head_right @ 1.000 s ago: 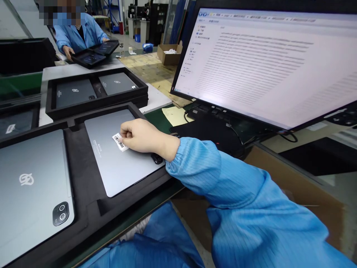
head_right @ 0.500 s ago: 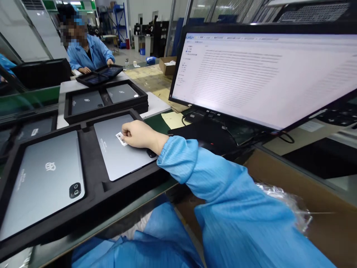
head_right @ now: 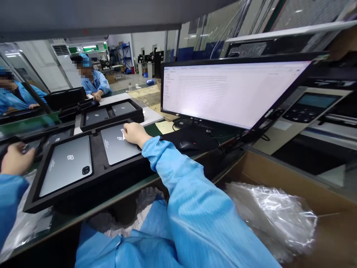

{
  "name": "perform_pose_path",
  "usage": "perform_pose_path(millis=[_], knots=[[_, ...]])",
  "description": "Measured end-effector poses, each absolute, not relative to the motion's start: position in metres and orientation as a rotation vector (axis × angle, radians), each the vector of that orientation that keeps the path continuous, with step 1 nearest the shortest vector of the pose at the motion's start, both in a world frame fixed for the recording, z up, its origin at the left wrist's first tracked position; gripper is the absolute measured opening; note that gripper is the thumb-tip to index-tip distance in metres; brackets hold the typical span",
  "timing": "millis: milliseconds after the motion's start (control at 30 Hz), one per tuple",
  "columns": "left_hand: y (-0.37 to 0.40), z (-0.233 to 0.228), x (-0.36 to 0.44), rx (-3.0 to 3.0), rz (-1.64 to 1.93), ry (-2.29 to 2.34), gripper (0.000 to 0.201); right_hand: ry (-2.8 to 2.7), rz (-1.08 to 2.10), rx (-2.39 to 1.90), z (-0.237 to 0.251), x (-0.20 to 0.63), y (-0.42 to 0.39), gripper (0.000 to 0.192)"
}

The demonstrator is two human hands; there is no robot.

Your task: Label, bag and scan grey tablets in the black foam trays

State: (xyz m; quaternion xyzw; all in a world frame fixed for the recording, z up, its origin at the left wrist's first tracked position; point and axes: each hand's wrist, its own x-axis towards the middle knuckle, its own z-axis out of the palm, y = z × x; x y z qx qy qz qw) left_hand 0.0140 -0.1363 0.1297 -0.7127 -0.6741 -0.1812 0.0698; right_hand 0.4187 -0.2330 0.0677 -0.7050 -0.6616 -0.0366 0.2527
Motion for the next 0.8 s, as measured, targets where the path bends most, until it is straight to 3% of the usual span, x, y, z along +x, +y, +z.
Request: perform_pose_path(millis=[100,267,367,467,800], knots=[[-0.158,0.158,0.077,-2.529,-0.791,-1.636,0.062,-1.671,-0.083,-1.92,0.066,0.421,-0.23,0.015],[-0.211,0.135,0.221,-3.217,-0.028,-0.71,0.04,-1.351,-0.032,-1.841,0.062,0.43,-0.229,0.014],[-0.221,0.1,0.275,-3.141,0.105,-0.555,0.053,-1.206,-0.015,-1.78,0.059,0.433,-0.23,0.016],[-0.213,0.081,0.293,-3.105,0.095,-0.532,0.068,-1.153,0.017,-1.688,0.055,0.435,-0.225,0.018],[-0.188,0.075,0.3,-3.091,0.003,-0.218,0.054,-0.825,0.158,-1.509,0.049,0.446,-0.212,0.018]])
